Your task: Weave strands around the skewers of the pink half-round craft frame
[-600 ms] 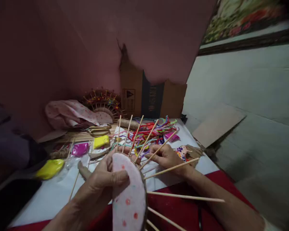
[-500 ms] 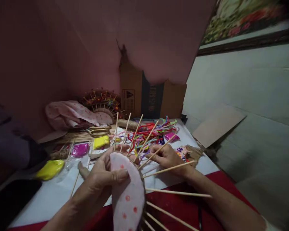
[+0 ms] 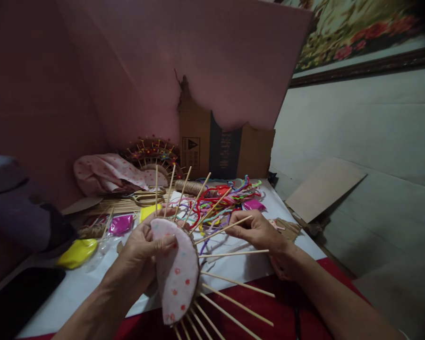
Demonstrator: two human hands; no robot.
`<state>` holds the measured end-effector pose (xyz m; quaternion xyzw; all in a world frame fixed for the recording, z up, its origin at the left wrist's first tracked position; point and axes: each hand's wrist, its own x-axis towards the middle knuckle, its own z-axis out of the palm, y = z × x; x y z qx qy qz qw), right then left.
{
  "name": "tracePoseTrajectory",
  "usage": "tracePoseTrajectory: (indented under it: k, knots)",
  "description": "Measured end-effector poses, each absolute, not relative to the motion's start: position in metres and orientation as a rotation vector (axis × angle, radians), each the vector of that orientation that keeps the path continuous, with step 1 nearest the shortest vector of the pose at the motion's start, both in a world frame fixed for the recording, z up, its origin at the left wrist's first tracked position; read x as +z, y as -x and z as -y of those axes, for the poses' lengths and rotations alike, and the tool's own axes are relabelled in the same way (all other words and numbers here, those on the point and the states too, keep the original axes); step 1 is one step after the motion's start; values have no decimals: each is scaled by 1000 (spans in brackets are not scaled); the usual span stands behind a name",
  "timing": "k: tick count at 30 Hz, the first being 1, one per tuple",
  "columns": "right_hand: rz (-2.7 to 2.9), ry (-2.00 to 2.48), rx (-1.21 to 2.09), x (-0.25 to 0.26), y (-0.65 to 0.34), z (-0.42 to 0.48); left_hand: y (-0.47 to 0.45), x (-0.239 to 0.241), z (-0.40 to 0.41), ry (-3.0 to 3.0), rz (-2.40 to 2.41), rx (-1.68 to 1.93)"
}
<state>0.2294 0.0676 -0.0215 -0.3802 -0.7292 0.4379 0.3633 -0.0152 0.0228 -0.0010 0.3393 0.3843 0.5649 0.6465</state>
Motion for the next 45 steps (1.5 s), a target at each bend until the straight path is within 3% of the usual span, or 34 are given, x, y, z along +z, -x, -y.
tracePoseTrajectory:
  k: [14, 26, 35, 45]
  knots:
    - [1621, 692, 1088, -14, -249, -67, 14, -11, -25, -809, -948, 1215]
    - [1699, 791, 876, -10, -242, -56, 15, -8, -27, -761, -998, 1291]
    - [1436, 839, 1705, -30, -233, -71, 15, 2, -22, -751, -918, 1315]
    - [1845, 925, 1917, -21, -214, -53, 8, 0, -15, -629, -820, 1264]
